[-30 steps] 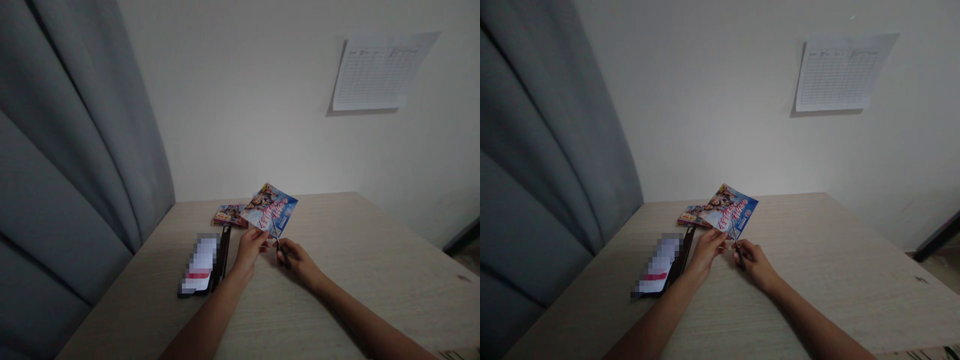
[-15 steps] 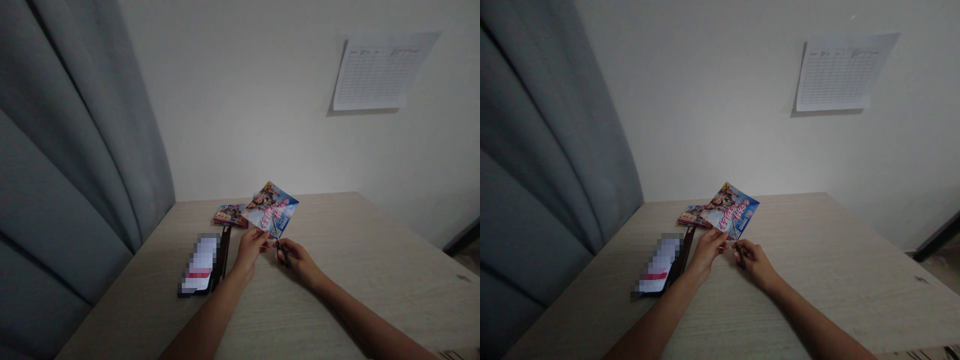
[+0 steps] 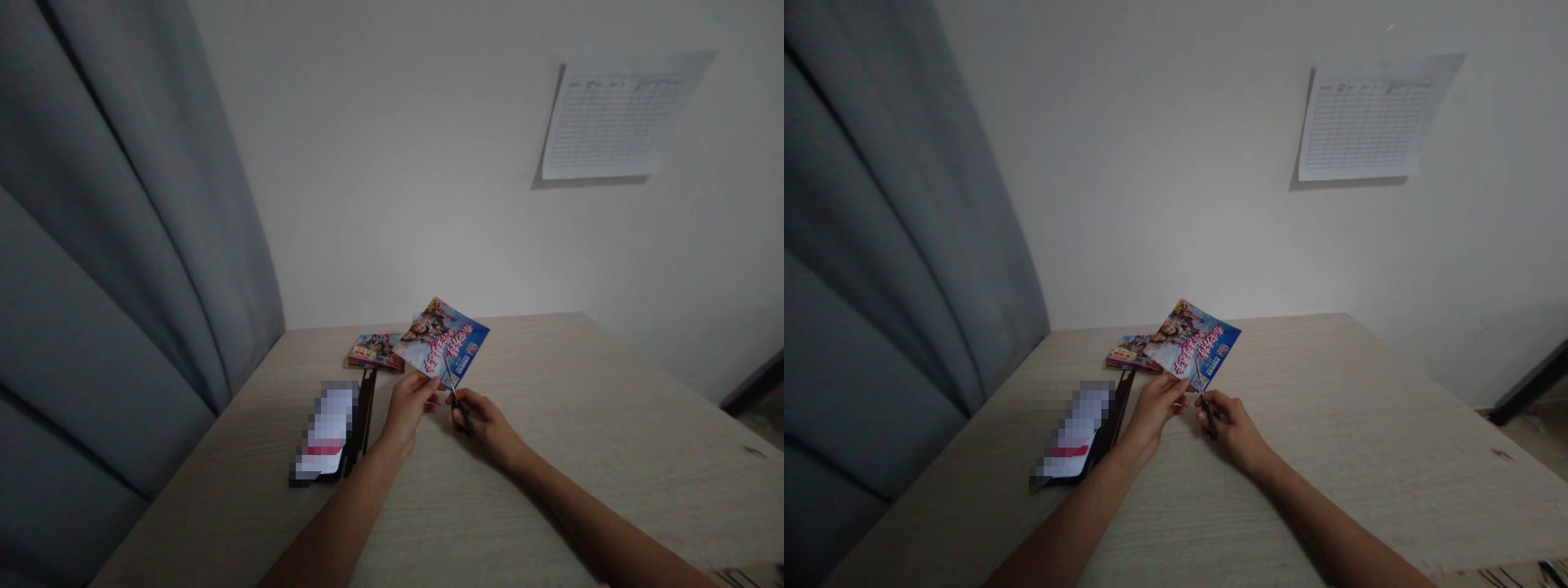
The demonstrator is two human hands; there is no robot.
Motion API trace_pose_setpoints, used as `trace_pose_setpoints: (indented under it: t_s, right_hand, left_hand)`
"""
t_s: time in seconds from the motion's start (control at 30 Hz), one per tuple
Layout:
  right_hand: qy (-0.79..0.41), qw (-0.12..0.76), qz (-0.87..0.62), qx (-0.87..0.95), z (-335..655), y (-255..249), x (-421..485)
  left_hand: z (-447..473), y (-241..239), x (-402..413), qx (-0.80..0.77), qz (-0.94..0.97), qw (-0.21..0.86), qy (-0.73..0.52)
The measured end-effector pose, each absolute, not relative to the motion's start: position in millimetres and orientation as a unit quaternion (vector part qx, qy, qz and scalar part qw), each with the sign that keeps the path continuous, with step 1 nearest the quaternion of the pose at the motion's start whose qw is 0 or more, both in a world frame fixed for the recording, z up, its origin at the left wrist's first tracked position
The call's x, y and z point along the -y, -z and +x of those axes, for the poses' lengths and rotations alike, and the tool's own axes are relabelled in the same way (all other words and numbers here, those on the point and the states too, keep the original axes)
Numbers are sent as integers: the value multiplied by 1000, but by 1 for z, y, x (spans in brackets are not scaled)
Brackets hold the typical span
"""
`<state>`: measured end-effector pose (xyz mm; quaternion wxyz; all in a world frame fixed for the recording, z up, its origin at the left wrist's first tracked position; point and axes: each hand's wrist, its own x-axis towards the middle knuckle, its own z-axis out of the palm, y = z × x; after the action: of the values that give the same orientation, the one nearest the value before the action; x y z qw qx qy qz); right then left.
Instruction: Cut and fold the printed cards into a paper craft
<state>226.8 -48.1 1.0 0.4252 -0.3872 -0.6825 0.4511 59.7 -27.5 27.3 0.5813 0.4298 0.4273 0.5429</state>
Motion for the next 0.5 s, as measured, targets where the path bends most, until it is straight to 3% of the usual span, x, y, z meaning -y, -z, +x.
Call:
trace_pose_setpoints:
  t_s: [0.23, 0.5]
  right_hand:
    - [-447, 431, -389, 680, 227, 2, 47]
    - [-338, 417, -447, 716, 229, 9, 44]
  left_hand:
    - [61, -30, 29, -427, 423, 588, -541]
    - [61, -35, 30, -419, 409, 602, -543]
